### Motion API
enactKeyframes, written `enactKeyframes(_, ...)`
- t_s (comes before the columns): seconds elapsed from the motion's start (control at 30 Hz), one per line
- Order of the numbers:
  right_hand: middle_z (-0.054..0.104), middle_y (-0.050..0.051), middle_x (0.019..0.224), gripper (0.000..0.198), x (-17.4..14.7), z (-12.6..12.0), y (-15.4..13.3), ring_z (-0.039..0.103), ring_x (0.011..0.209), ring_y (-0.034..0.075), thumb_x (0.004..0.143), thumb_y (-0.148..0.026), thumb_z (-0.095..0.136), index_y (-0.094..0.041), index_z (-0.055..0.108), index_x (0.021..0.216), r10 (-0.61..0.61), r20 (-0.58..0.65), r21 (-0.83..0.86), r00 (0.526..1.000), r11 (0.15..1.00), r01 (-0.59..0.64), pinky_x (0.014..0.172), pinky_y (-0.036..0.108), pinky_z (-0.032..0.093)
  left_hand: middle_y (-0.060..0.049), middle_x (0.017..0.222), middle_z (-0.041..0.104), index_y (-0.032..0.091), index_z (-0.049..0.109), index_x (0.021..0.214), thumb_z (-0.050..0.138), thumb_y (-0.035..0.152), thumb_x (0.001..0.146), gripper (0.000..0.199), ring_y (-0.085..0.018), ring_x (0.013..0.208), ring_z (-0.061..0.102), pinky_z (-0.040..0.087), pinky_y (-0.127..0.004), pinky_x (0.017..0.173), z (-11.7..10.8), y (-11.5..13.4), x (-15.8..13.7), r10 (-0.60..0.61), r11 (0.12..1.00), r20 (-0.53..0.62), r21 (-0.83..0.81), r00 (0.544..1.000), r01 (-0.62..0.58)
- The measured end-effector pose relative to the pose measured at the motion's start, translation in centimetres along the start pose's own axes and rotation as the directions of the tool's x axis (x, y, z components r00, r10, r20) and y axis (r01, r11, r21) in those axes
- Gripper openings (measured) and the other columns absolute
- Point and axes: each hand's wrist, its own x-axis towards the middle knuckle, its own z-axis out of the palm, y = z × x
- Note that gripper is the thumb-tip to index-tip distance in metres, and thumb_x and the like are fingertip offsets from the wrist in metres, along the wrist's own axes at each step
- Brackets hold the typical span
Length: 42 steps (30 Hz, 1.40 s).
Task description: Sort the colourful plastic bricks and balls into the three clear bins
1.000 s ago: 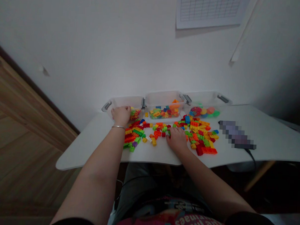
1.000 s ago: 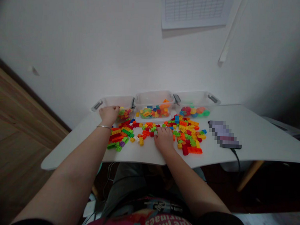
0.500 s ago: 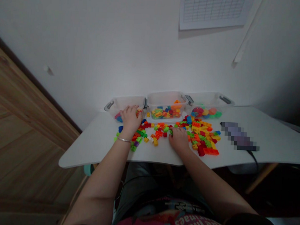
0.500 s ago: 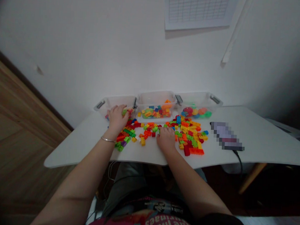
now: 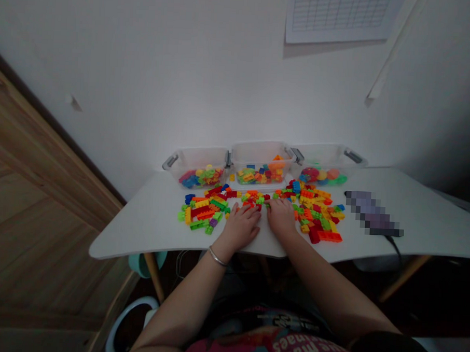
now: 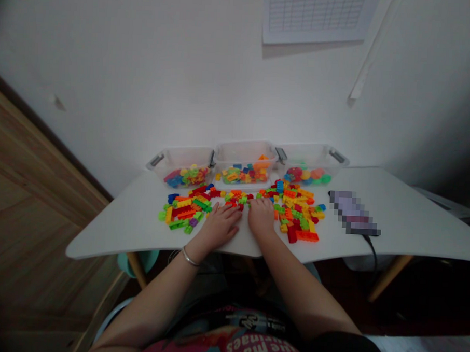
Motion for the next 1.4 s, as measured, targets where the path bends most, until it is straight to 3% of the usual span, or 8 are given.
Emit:
enactKeyframes(0.37, 0.069, 0.009, 0.096, 0.020, 0.2, -0.6, -0.1, 0.055, 0.096, 0.026, 0.085, -0.012, 0.055, -0.019, 0.071, 0.093, 0.012, -0.068, 0.111, 0.998, 0.994, -0.005, 0.089, 0.038, 0.040, -0.006, 0.125, 0.068, 0.031, 0.067, 0.116, 0.064, 0.021, 0.085, 0.033, -0.030, 0.128, 0.052, 0.021, -0.065, 0.116, 0.1, 0.6, 0.9, -0.163, 0.984, -0.148, -0.098, 0.975, 0.150)
enactKeyframes(0.7, 0.070, 0.008, 0.094, 0.017, 0.1, -1.0, -0.2, 0.059, 0.095, 0.025, 0.089, -0.018, 0.052, -0.021, 0.068, 0.094, -0.158, -0.160, 0.342, 0.974, 0.917, 0.205, 0.090, 0.040, 0.044, -0.005, 0.111, 0.074, 0.028, 0.071, 0.107, 0.065, 0.029, 0.088, 0.020, -0.028, 0.116, 0.062, 0.020, -0.067, 0.115, -0.3, 1.2, 2.7, -0.440, 0.850, -0.159, -0.393, 0.884, 0.352)
enactKeyframes(0.87, 0.070, 0.008, 0.091, 0.017, -0.1, -1.2, -0.5, 0.060, 0.094, 0.024, 0.088, -0.017, 0.052, -0.021, 0.068, 0.090, -0.239, -0.185, 0.345, 0.953, 0.892, 0.290, 0.090, 0.040, 0.045, -0.004, 0.090, 0.077, 0.022, 0.074, 0.092, 0.069, 0.027, 0.083, 0.011, -0.022, 0.092, 0.071, 0.049, -0.044, 0.098, -0.6, 0.9, 3.2, -0.463, 0.803, -0.129, -0.479, 0.877, 0.354)
enactKeyframes(0.97, 0.070, 0.009, 0.096, 0.019, -0.1, -1.3, -0.8, 0.059, 0.097, 0.024, 0.086, -0.016, 0.052, -0.020, 0.068, 0.095, -0.245, -0.181, 0.318, 0.953, 0.902, 0.292, 0.093, 0.039, 0.044, -0.004, 0.086, 0.076, 0.022, 0.074, 0.089, 0.073, 0.024, 0.078, 0.012, -0.020, 0.086, 0.071, 0.053, -0.037, 0.087, -0.3, 0.6, 3.3, -0.492, 0.781, -0.166, -0.518, 0.855, 0.349)
enactKeyframes(1.07, 0.069, 0.010, 0.103, 0.023, 0.0, -1.2, -0.9, 0.057, 0.102, 0.025, 0.086, -0.016, 0.053, -0.018, 0.067, 0.104, -0.198, -0.157, 0.279, 0.967, 0.931, 0.236, 0.097, 0.040, 0.043, -0.005, 0.088, 0.075, 0.020, 0.072, 0.089, 0.075, 0.019, 0.072, 0.017, -0.020, 0.089, 0.069, 0.053, -0.037, 0.088, -0.3, -0.2, 3.4, -0.524, 0.749, -0.232, -0.584, 0.819, 0.314)
enactKeyframes(1.17, 0.068, 0.011, 0.108, 0.022, 0.1, -1.1, -0.8, 0.055, 0.106, 0.027, 0.084, -0.017, 0.055, -0.017, 0.066, 0.103, -0.145, -0.113, 0.248, 0.983, 0.954, 0.169, 0.099, 0.041, 0.042, -0.006, 0.090, 0.074, 0.017, 0.069, 0.092, 0.072, 0.017, 0.073, 0.019, -0.019, 0.088, 0.069, 0.055, -0.033, 0.084, -1.3, -2.0, 3.8, -0.581, 0.618, -0.242, -0.753, 0.777, 0.227)
enactKeyframes(1.27, 0.068, 0.010, 0.107, 0.020, 0.2, -1.0, -0.7, 0.055, 0.107, 0.027, 0.084, -0.016, 0.056, -0.018, 0.067, 0.100, -0.130, -0.068, 0.242, 0.989, 0.960, 0.143, 0.100, 0.041, 0.042, -0.006, 0.096, 0.072, 0.017, 0.067, 0.098, 0.070, 0.024, 0.075, 0.025, -0.018, 0.091, 0.069, 0.055, -0.030, 0.082, -3.6, -4.6, 4.2, -0.653, 0.515, -0.314, -0.852, 0.689, 0.099)
enactKeyframes(1.4, 0.068, 0.009, 0.105, 0.018, 0.2, -1.2, -0.8, 0.054, 0.105, 0.026, 0.084, -0.017, 0.056, -0.019, 0.068, 0.096, -0.137, -0.049, 0.233, 0.989, 0.962, 0.144, 0.099, 0.040, 0.041, -0.006, 0.099, 0.071, 0.016, 0.066, 0.103, 0.068, 0.026, 0.077, 0.029, -0.018, 0.091, 0.068, 0.055, -0.031, 0.083, -7.2, -9.0, 4.8, -0.681, 0.604, -0.480, -0.795, 0.553, 0.054)
